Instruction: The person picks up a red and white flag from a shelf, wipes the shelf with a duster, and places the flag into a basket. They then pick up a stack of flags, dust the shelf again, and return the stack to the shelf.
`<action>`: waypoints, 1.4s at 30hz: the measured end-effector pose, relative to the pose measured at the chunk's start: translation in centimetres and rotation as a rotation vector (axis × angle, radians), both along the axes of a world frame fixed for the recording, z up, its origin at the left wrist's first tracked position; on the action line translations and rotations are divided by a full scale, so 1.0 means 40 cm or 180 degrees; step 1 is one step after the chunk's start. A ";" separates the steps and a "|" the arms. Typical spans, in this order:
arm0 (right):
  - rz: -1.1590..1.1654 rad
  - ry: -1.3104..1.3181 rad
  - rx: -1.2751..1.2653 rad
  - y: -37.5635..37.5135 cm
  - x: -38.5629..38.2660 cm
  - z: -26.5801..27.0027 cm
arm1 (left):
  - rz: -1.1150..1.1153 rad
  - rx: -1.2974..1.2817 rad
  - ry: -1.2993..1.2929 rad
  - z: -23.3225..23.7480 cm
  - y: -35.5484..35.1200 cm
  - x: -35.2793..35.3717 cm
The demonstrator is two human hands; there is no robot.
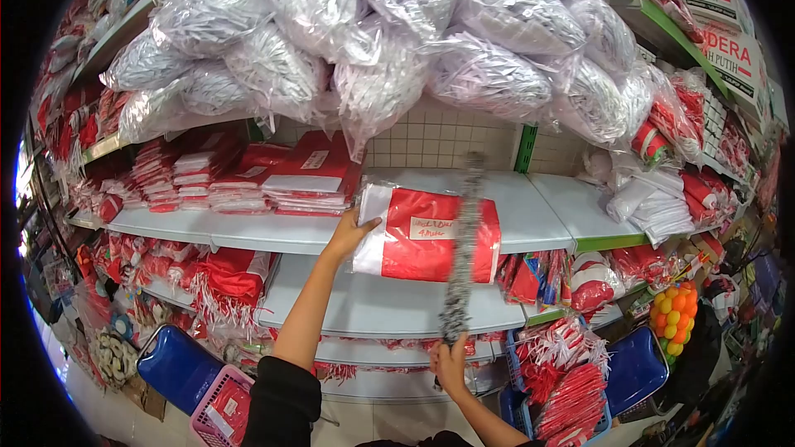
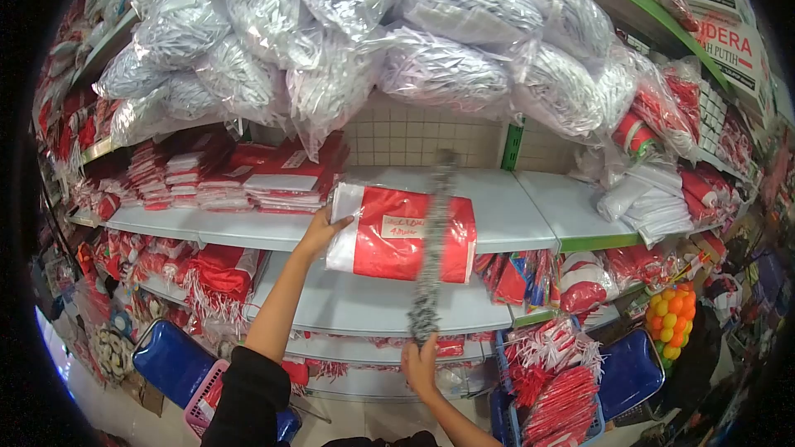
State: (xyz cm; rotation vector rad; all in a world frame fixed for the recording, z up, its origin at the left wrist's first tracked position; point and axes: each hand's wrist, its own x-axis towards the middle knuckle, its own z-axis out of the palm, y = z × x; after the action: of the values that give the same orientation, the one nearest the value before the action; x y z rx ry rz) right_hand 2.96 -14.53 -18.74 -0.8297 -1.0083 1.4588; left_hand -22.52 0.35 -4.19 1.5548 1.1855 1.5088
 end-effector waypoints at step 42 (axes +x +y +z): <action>0.0809 0.0397 -0.1052 -0.008 0.017 0.118 | 0.0554 0.0462 0.0275 -0.035 0.031 -0.002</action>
State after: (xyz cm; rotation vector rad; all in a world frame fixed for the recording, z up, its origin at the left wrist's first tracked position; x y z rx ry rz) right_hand 3.65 -14.86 -14.04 -0.8527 -0.8108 1.9064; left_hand -22.58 1.61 -5.57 1.6627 1.3145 1.6875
